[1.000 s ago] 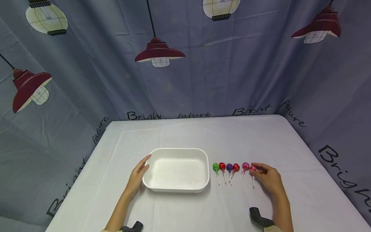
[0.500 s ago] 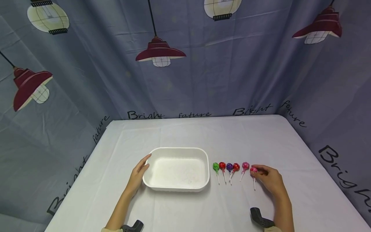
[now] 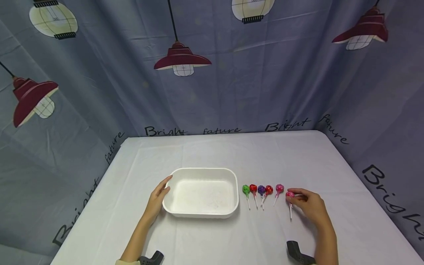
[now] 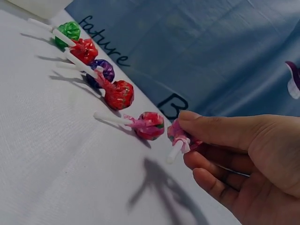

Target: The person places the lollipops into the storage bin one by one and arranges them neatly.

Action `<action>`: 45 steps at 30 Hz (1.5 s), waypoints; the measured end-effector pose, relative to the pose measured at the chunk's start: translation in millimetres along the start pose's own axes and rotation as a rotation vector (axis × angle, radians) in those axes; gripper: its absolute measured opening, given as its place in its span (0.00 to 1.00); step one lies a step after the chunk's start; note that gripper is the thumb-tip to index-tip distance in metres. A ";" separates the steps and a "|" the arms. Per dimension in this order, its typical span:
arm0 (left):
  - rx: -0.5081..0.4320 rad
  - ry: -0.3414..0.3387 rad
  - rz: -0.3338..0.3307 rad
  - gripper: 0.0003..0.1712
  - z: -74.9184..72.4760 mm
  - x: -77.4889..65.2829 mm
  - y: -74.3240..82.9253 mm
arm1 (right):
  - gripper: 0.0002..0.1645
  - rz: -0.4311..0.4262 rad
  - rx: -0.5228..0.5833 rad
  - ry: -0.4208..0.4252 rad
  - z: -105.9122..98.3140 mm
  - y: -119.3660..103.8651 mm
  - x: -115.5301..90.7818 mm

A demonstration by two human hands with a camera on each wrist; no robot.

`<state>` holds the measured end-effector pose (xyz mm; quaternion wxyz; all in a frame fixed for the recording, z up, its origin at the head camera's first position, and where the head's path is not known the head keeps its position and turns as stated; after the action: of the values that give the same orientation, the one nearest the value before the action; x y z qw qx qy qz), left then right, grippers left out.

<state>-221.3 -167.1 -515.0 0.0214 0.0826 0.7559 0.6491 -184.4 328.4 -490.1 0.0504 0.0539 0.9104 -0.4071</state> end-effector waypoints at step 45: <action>0.003 -0.014 -0.004 0.23 -2.0 -1.1 8.0 | 0.22 -0.420 0.156 0.020 18.2 -126.9 38.9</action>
<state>-219.7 -168.1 -506.9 0.0280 0.0858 0.7570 0.6472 -239.7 232.9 -414.2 -0.0487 -0.1292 0.8678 -0.4773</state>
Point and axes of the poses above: each hand's wrist, its own x-axis towards the middle knuckle, its own z-axis out of the palm, y = z × x, the point moved 3 cm from there along x, towards the middle knuckle, and after that the axes turned 5 degrees about -y, right-handed, at the moved point
